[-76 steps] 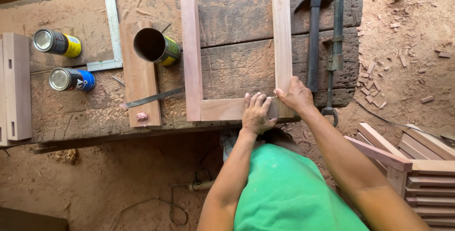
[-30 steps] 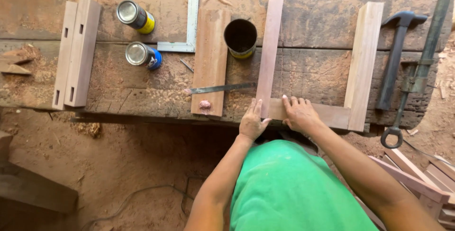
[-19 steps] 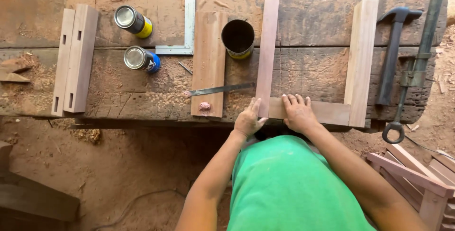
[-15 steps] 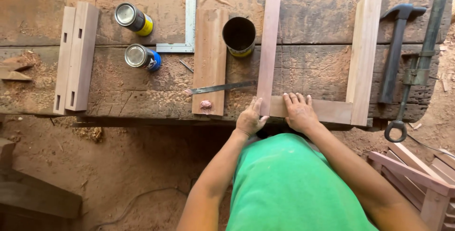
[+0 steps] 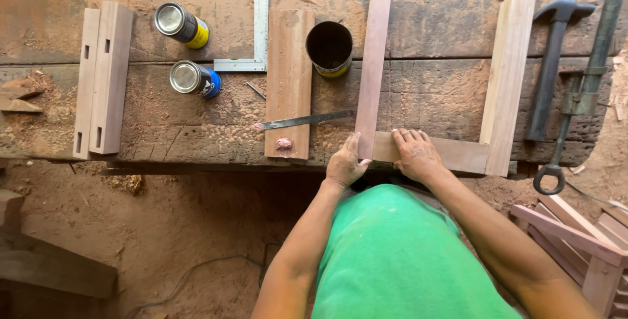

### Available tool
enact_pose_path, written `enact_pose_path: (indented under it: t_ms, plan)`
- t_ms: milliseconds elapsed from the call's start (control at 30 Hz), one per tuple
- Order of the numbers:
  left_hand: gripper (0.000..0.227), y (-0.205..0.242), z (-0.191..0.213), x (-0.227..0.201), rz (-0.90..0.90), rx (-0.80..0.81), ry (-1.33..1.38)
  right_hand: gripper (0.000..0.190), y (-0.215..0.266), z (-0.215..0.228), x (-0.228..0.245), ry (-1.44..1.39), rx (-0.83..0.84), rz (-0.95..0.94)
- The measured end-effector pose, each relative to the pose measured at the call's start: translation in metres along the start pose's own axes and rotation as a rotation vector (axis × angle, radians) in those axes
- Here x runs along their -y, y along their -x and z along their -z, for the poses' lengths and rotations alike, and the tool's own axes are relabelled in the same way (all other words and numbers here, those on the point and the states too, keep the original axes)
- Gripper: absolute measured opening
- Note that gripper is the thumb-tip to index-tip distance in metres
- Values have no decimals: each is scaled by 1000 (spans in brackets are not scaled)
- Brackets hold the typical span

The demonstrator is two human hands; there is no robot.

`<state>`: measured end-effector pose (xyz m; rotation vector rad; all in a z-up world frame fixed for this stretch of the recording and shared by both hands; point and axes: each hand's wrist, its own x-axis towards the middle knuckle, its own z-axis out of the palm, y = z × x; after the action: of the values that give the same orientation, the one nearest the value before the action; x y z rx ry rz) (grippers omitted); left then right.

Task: The person applies glue to the end of a wooden piece, fits it between two vertical slats to form a rectangular frame, then secures the frame with a long bar clamp and hammers nails along the bottom rail.

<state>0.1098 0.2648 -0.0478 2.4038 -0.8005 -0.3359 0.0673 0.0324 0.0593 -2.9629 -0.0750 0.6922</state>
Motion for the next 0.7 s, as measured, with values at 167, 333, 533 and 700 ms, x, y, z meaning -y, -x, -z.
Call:
enact_pose_path:
  t_ms: [167, 333, 533, 700]
  plan:
    - [99, 2, 4, -2, -11, -8, 0, 91, 5, 7, -1, -4, -27, 35]
    - [96, 4, 15, -10, -10, 18, 0, 100, -3, -24, -3, -29, -10, -33]
    - [104, 2, 38, -10, 24, 201, 87, 120, -6, -20, 35, -129, -204, -85]
    - [99, 3, 15, 2, 21, 162, 27, 117, -14, -38, 45, -162, -415, -98]
